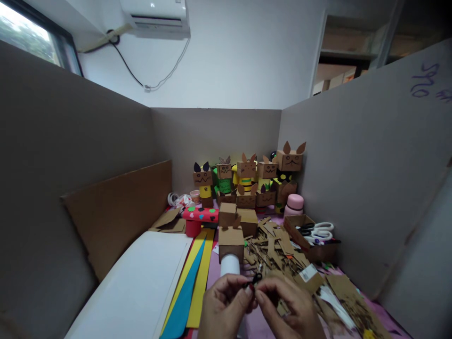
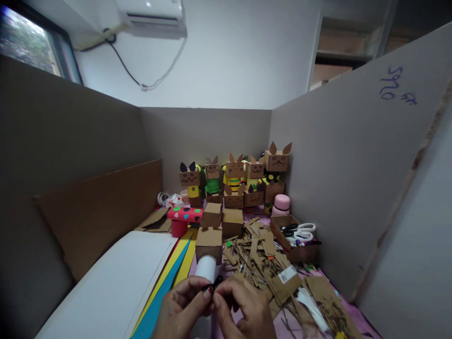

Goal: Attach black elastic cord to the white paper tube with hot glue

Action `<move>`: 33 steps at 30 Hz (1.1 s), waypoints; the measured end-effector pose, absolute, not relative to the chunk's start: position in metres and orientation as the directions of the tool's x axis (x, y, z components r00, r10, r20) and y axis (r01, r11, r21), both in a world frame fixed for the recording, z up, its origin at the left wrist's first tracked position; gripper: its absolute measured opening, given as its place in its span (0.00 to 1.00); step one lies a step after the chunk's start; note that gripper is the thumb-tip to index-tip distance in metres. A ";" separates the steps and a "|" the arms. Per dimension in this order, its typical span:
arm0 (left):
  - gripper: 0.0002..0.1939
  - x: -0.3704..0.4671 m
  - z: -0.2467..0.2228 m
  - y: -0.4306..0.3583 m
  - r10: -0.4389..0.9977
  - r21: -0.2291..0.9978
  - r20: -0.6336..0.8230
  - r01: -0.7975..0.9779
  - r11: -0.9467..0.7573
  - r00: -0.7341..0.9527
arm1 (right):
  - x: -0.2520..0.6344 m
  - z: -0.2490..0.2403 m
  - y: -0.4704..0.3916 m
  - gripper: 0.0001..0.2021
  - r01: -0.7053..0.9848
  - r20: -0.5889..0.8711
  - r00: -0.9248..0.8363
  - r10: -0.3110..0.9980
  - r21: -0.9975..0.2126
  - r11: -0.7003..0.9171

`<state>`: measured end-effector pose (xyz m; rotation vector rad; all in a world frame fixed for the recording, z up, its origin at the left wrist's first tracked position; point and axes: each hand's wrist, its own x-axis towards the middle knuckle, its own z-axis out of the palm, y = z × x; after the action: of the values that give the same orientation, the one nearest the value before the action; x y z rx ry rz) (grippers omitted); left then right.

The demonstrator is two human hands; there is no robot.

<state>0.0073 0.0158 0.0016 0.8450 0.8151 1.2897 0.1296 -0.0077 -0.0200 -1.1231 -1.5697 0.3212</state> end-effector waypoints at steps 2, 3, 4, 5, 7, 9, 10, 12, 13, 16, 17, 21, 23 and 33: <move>0.18 0.007 0.002 0.016 0.993 0.887 -0.033 -0.456 0.080 0.109 | 0.130 -0.022 -0.008 0.08 0.522 0.656 0.065 0.752 -0.664 0.535; 0.18 0.007 0.002 0.015 0.993 0.889 -0.035 -0.450 0.083 0.115 | 0.130 -0.022 -0.008 0.08 0.532 0.665 0.063 0.744 -0.653 0.539; 0.18 0.007 0.003 0.015 0.992 0.891 -0.037 -0.445 0.089 0.123 | 0.130 -0.022 -0.008 0.08 0.538 0.667 0.061 0.742 -0.649 0.539; 0.18 0.007 0.003 0.015 0.991 0.894 -0.039 -0.437 0.093 0.131 | 0.131 -0.022 -0.008 0.08 0.540 0.666 0.060 0.744 -0.649 0.537; 0.17 0.006 0.004 0.014 0.990 0.905 -0.036 -0.416 0.092 0.139 | 0.131 -0.021 -0.009 0.08 0.538 0.662 0.064 0.746 -0.653 0.533; 0.15 0.006 0.005 0.012 0.991 0.920 -0.016 -0.386 0.067 0.135 | 0.131 -0.019 -0.010 0.08 0.531 0.659 0.080 0.748 -0.663 0.527; 0.14 0.006 0.005 0.012 0.991 0.927 0.001 -0.371 0.049 0.133 | 0.131 -0.018 -0.010 0.08 0.527 0.655 0.090 0.750 -0.670 0.522; 0.11 0.006 0.004 0.010 0.991 0.936 0.032 -0.351 0.016 0.130 | 0.131 -0.017 -0.010 0.08 0.525 0.643 0.107 0.758 -0.684 0.506; 0.10 0.005 0.004 0.010 0.991 0.939 0.044 -0.343 0.003 0.129 | 0.131 -0.018 -0.010 0.08 0.525 0.637 0.112 0.763 -0.690 0.499; 0.09 0.004 0.001 0.010 0.989 0.947 0.070 -0.319 -0.024 0.133 | 0.131 -0.018 -0.010 0.08 0.519 0.622 0.120 0.773 -0.703 0.486; 0.09 0.004 0.000 0.010 0.988 0.950 0.075 -0.312 -0.029 0.136 | 0.131 -0.018 -0.010 0.08 0.514 0.619 0.119 0.776 -0.707 0.485; 0.11 0.004 -0.002 0.011 0.987 0.948 0.080 -0.316 -0.032 0.139 | 0.131 -0.018 -0.010 0.09 0.495 0.621 0.093 0.778 -0.707 0.505; 0.12 0.004 -0.001 0.011 0.987 0.946 0.075 -0.324 -0.026 0.139 | 0.131 -0.017 -0.010 0.09 0.493 0.630 0.078 0.773 -0.698 0.519; 0.17 0.004 -0.002 0.017 0.985 0.910 -0.022 -0.405 0.092 0.174 | 0.133 -0.021 -0.006 0.09 0.509 0.632 0.043 0.774 -0.680 0.527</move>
<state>0.0036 0.0171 -0.0023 0.9285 0.8061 1.2189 0.1332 -0.0060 -0.0213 -1.1160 -1.6143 0.2865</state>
